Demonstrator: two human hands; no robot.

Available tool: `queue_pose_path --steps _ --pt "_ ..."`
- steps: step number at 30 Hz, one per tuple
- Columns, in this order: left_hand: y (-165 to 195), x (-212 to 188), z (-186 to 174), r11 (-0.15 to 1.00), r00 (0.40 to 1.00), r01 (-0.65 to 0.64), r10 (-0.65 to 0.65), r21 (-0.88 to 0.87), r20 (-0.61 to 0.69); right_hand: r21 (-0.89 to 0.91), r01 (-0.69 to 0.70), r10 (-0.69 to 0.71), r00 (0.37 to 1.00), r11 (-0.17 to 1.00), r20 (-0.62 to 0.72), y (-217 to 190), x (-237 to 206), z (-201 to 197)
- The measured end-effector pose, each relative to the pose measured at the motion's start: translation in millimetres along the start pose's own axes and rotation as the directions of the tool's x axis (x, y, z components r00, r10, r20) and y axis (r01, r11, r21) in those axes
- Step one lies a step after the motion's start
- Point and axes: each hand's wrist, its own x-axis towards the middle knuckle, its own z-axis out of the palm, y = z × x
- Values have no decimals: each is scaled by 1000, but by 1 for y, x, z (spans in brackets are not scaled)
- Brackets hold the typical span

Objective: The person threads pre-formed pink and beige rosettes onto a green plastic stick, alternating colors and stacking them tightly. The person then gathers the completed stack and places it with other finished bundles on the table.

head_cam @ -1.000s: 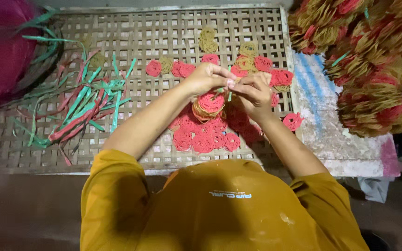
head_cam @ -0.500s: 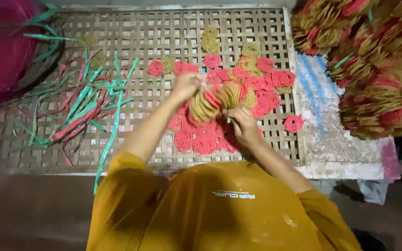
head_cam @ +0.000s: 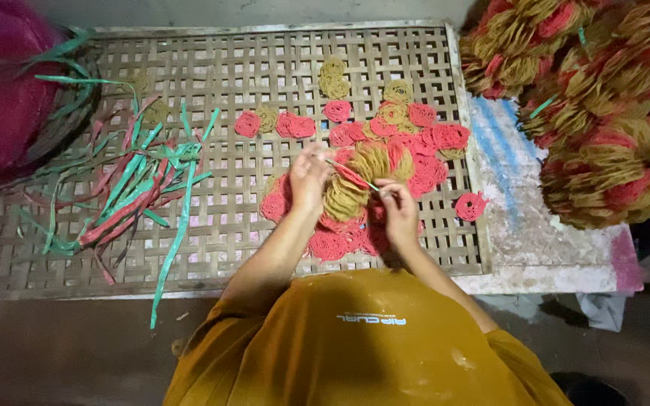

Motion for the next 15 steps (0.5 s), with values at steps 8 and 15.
queue_pose_path --steps 8,15 --pt "27 -3 20 882 941 53 113 -468 318 622 33 -36 999 782 -9 -28 19 -31" --pt "0 -1 -4 898 999 7 13 -440 43 567 -29 105 989 823 -101 -2 -3 -21"
